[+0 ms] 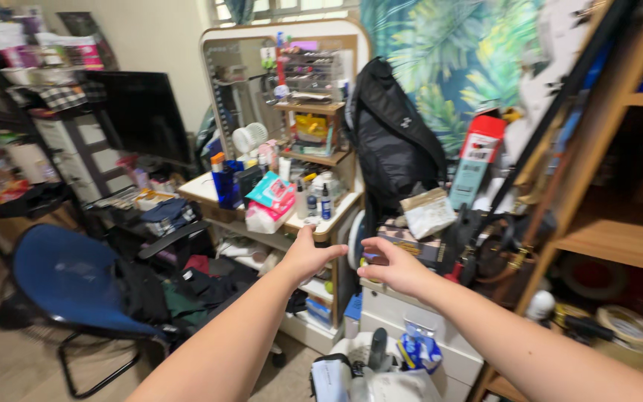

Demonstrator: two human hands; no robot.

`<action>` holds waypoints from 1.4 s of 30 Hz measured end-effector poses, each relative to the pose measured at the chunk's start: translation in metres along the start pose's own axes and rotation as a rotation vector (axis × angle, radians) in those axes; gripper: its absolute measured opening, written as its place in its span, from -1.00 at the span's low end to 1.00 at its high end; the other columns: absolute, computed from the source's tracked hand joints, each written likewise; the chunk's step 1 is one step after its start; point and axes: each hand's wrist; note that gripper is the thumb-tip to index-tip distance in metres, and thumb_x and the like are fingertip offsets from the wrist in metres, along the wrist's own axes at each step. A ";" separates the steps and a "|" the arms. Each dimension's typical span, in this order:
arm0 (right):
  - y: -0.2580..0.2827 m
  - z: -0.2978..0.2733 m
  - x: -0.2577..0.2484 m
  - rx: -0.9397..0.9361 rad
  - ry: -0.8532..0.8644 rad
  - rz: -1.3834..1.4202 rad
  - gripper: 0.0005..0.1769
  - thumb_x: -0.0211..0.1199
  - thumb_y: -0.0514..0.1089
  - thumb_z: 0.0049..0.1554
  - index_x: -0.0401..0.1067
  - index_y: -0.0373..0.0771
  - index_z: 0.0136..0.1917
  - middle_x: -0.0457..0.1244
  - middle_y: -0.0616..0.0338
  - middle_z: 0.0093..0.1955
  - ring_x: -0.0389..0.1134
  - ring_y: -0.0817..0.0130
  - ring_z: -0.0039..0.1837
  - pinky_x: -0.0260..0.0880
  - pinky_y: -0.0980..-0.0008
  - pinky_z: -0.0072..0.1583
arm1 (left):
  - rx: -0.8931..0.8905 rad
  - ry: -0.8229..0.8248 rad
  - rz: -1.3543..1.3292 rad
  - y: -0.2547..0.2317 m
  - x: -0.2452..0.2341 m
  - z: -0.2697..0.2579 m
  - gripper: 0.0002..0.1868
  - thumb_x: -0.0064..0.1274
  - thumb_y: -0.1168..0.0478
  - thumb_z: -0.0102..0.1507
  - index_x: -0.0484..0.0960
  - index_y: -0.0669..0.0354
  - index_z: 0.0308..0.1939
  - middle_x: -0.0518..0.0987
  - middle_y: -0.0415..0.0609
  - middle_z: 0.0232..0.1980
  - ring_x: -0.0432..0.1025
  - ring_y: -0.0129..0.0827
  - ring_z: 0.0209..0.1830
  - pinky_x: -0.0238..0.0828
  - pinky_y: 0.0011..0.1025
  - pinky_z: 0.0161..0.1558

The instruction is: The person removes various items from a wooden shelf, including boxes, pouches, and a jar, then wipes the shelf surface with a tissue. The person handles items one at a time and places them on the floor or nearby surfaces before cleaning.

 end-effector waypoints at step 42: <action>-0.050 -0.260 -0.432 0.181 -0.434 -0.057 -0.33 0.39 -0.06 0.05 0.30 -0.12 0.41 0.23 0.23 0.42 0.33 0.39 0.30 0.44 0.34 0.17 | 0.246 0.411 -0.169 -0.314 0.425 -0.011 0.20 0.30 -0.24 -0.07 0.14 0.31 0.48 0.40 0.33 0.39 0.44 -0.03 0.36 0.42 -0.22 0.26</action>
Point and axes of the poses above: each hand's wrist, its own z-axis towards the middle knuckle, its own x-axis out of the palm, y = z × x
